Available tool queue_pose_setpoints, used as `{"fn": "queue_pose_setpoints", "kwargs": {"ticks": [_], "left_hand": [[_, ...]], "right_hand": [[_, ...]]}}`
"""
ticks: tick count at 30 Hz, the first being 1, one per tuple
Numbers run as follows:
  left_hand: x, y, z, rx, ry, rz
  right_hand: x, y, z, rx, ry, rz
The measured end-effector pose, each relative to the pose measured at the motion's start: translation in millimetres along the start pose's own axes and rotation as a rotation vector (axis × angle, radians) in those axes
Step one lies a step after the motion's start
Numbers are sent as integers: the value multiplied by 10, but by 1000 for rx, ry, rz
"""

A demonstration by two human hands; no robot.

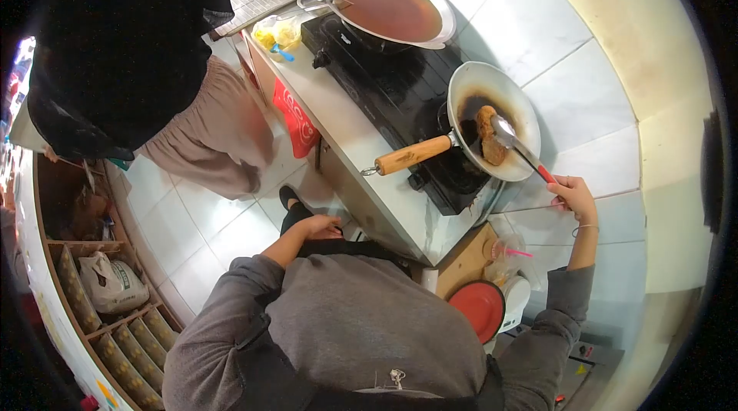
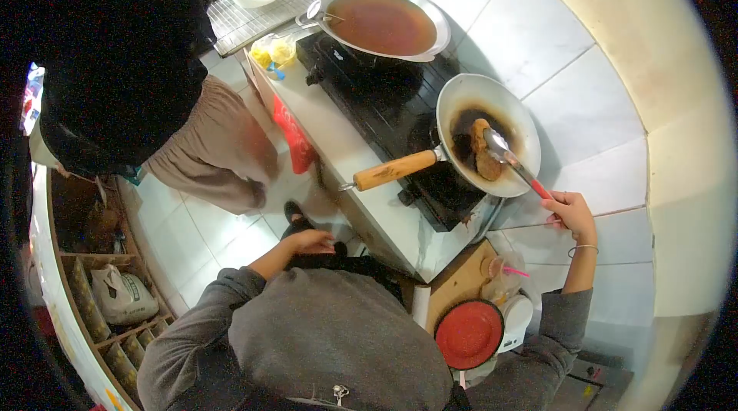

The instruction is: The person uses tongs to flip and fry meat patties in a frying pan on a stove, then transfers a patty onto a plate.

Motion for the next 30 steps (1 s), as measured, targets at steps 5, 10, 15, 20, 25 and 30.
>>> {"fn": "queue_pose_setpoints", "kwargs": {"ticks": [5, 10, 15, 20, 25, 30], "left_hand": [[-73, 71, 38, 8, 4, 6], [-76, 62, 30, 13, -2, 7], [-53, 36, 23, 81, 17, -18], [-28, 13, 22, 70, 27, -43], [-51, 20, 27, 47, 39, -24], [22, -18, 6, -18, 20, -3]], "right_hand": [[19, 7, -15, 1, 30, -3], [234, -17, 169, 307, 223, -93], [262, -65, 148, 558, 416, -505], [230, -441, 257, 665, 346, -570], [139, -682, 397, 754, 508, -597], [147, -760, 450, 890, 450, -521]]}}
Point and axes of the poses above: each hand's wrist, its own x-axis away from the middle knuckle, its own y-axis out of the back of the hand, z = x × y, the point moved 4 cm from there along -x, towards the middle knuckle, and after that the axes turned 12 degrees about z, right-handed, at the moved point
